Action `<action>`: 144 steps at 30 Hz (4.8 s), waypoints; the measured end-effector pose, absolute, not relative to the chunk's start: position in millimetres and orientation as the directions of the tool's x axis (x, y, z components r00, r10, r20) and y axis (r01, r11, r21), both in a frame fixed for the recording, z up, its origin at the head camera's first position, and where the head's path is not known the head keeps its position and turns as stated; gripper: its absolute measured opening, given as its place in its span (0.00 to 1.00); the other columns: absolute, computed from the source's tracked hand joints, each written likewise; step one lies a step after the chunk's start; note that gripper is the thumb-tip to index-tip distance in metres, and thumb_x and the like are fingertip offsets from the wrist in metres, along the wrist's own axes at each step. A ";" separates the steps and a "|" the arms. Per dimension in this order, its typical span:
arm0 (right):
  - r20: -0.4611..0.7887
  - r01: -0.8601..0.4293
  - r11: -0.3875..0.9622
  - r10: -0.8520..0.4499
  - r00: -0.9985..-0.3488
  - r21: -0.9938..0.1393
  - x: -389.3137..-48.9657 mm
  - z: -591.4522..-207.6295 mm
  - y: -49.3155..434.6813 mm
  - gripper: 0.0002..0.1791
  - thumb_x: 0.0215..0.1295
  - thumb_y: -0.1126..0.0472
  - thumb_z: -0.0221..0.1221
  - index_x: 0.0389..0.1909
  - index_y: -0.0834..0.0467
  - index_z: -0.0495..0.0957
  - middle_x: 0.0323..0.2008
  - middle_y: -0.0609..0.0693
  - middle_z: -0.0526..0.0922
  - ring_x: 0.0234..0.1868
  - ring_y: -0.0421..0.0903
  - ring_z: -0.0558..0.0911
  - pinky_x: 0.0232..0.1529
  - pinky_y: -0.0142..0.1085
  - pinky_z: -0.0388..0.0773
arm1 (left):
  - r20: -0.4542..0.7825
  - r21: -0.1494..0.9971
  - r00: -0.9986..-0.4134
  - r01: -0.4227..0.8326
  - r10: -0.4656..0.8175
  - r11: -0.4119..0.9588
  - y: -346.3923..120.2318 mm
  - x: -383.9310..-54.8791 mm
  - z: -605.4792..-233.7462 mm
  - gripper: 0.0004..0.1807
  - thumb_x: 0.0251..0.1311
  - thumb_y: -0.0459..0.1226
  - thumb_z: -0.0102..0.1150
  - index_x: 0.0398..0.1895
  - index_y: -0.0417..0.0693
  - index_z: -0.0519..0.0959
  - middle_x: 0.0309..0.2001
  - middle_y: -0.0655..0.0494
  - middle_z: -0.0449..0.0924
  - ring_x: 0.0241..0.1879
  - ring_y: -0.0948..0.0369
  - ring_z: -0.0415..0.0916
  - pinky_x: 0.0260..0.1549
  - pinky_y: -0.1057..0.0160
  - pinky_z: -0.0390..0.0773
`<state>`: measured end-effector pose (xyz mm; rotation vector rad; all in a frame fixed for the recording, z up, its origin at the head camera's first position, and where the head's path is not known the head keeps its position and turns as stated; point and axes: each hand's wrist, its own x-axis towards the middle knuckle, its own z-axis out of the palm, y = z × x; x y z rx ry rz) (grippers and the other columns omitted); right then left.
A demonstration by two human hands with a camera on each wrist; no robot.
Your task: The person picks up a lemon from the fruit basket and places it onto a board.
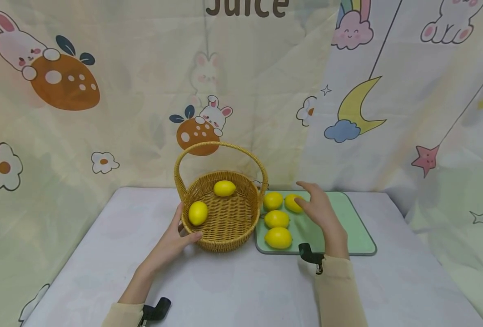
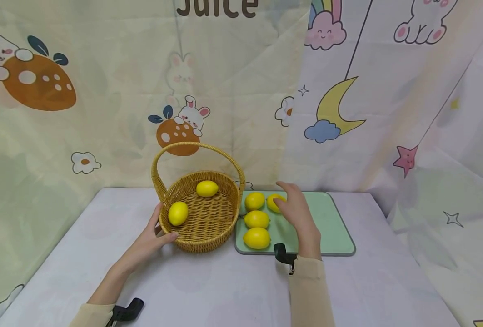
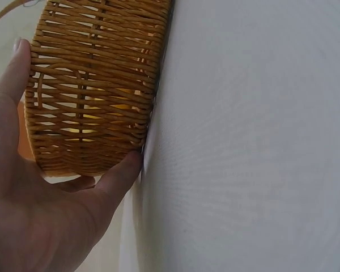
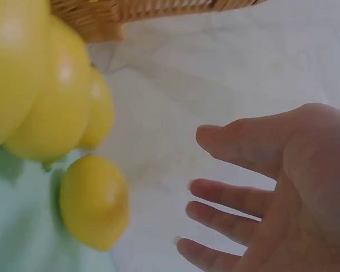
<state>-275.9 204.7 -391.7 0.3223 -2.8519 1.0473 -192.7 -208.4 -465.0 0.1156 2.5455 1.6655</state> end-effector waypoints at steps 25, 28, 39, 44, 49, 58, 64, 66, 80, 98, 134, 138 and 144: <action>0.139 -0.391 0.697 -0.391 -0.910 -0.601 -228.4 -341.4 127.9 0.28 0.66 0.54 0.63 0.67 0.52 0.73 0.63 0.51 0.78 0.54 0.53 0.80 0.52 0.47 0.81 | -0.053 0.911 -0.993 -0.003 0.108 0.413 -209.5 -195.0 -467.2 0.60 0.60 0.54 0.66 0.75 0.83 0.25 0.81 0.58 0.25 0.79 0.37 0.39 0.67 0.25 0.50; 0.139 -0.414 0.673 -0.424 -0.895 -0.612 -227.0 -343.2 119.6 0.28 0.66 0.54 0.63 0.67 0.51 0.73 0.63 0.48 0.77 0.54 0.53 0.80 0.52 0.45 0.80 | -0.047 0.910 -0.993 0.002 0.108 0.415 -209.8 -195.2 -467.7 0.60 0.60 0.53 0.66 0.75 0.83 0.25 0.81 0.58 0.25 0.79 0.37 0.39 0.67 0.25 0.50; 0.118 -0.508 0.623 -0.557 -0.822 -0.595 -232.3 -370.9 76.1 0.29 0.66 0.55 0.63 0.68 0.52 0.71 0.65 0.49 0.76 0.64 0.48 0.76 0.64 0.46 0.75 | -0.049 0.919 -0.992 0.000 0.115 0.395 -209.3 -193.7 -466.3 0.60 0.60 0.52 0.66 0.75 0.82 0.25 0.81 0.59 0.25 0.79 0.38 0.38 0.68 0.26 0.48; 0.104 -0.533 0.597 -0.603 -0.791 -0.600 -235.7 -382.4 58.2 0.30 0.67 0.54 0.62 0.69 0.51 0.70 0.67 0.47 0.74 0.67 0.48 0.74 0.65 0.45 0.74 | -0.048 0.918 -0.992 0.002 0.115 0.398 -208.9 -193.7 -465.5 0.59 0.60 0.53 0.66 0.75 0.83 0.26 0.81 0.59 0.25 0.79 0.38 0.39 0.67 0.25 0.48; 0.083 -0.540 0.583 -0.629 -0.773 -0.607 -238.3 -389.6 38.1 0.31 0.68 0.54 0.62 0.71 0.52 0.68 0.70 0.49 0.71 0.70 0.50 0.70 0.69 0.49 0.70 | -0.040 0.919 -0.993 0.008 0.114 0.394 -209.9 -194.7 -465.5 0.58 0.61 0.53 0.65 0.75 0.83 0.27 0.81 0.60 0.26 0.79 0.38 0.40 0.66 0.24 0.49; 0.034 -0.530 0.588 -0.649 -0.760 -0.612 -245.0 -402.9 -0.4 0.34 0.67 0.56 0.62 0.73 0.48 0.65 0.75 0.53 0.61 0.75 0.54 0.64 0.70 0.55 0.68 | -0.046 0.917 -0.994 -0.003 0.100 0.398 -212.2 -195.1 -465.9 0.59 0.58 0.56 0.66 0.76 0.82 0.27 0.81 0.63 0.26 0.79 0.40 0.40 0.68 0.25 0.48; 0.029 -0.530 0.591 -0.651 -0.759 -0.609 -253.4 -415.9 -14.5 0.36 0.65 0.58 0.63 0.74 0.47 0.64 0.78 0.54 0.55 0.77 0.54 0.59 0.72 0.55 0.64 | -0.045 0.924 -0.994 -0.004 0.099 0.383 -209.2 -196.0 -468.1 0.61 0.57 0.56 0.67 0.77 0.79 0.28 0.81 0.65 0.26 0.79 0.41 0.40 0.70 0.28 0.45; 0.012 -0.528 0.602 -0.652 -0.758 -0.599 -254.0 -418.9 -15.0 0.36 0.65 0.59 0.63 0.74 0.46 0.64 0.78 0.53 0.54 0.78 0.54 0.58 0.73 0.55 0.63 | -0.046 0.925 -0.994 -0.004 0.100 0.380 -206.7 -196.0 -467.9 0.61 0.57 0.57 0.67 0.77 0.79 0.28 0.80 0.65 0.25 0.79 0.42 0.39 0.70 0.28 0.45; -0.027 -0.625 0.608 -0.727 -0.686 -0.490 -247.5 -417.4 -11.9 0.27 0.67 0.55 0.61 0.67 0.45 0.73 0.67 0.47 0.71 0.66 0.46 0.72 0.66 0.46 0.73 | -0.031 0.936 -0.993 0.012 0.116 0.352 -204.4 -192.6 -463.9 0.59 0.59 0.55 0.67 0.76 0.83 0.28 0.81 0.65 0.26 0.79 0.42 0.41 0.70 0.29 0.49; 0.000 -0.584 0.624 -0.683 -0.730 -0.520 -244.1 -413.9 7.3 0.25 0.55 0.63 0.68 0.56 0.45 0.82 0.54 0.48 0.74 0.46 0.43 0.74 0.44 0.34 0.75 | -0.086 0.921 -0.993 -0.049 0.080 0.387 -209.8 -189.3 -464.5 0.61 0.57 0.58 0.66 0.75 0.84 0.26 0.81 0.63 0.26 0.80 0.43 0.40 0.70 0.30 0.51; 0.121 -0.415 0.532 -0.501 -0.857 -0.738 -224.3 -353.1 129.0 0.34 0.54 0.61 0.69 0.63 0.39 0.74 0.61 0.40 0.77 0.57 0.46 0.76 0.57 0.47 0.77 | -0.077 0.922 -0.993 -0.036 0.092 0.384 -210.3 -190.3 -466.3 0.60 0.60 0.54 0.65 0.74 0.85 0.24 0.81 0.58 0.26 0.79 0.40 0.36 0.70 0.29 0.45; 0.114 -0.379 0.540 -0.459 -0.881 -0.752 -224.9 -350.9 146.8 0.34 0.54 0.60 0.69 0.63 0.37 0.74 0.62 0.41 0.76 0.52 0.47 0.78 0.52 0.45 0.78 | -0.083 0.921 -0.992 -0.039 0.097 0.388 -211.0 -190.7 -466.7 0.60 0.60 0.54 0.65 0.74 0.85 0.23 0.81 0.57 0.26 0.79 0.39 0.36 0.70 0.28 0.45; 0.151 -0.390 0.585 -0.414 -0.898 -0.711 -231.9 -353.9 171.6 0.34 0.56 0.61 0.68 0.66 0.46 0.73 0.64 0.47 0.75 0.54 0.49 0.77 0.55 0.47 0.78 | -0.082 0.919 -0.992 -0.038 0.094 0.393 -211.8 -191.2 -466.9 0.59 0.61 0.54 0.65 0.73 0.87 0.23 0.81 0.56 0.27 0.79 0.39 0.36 0.70 0.29 0.45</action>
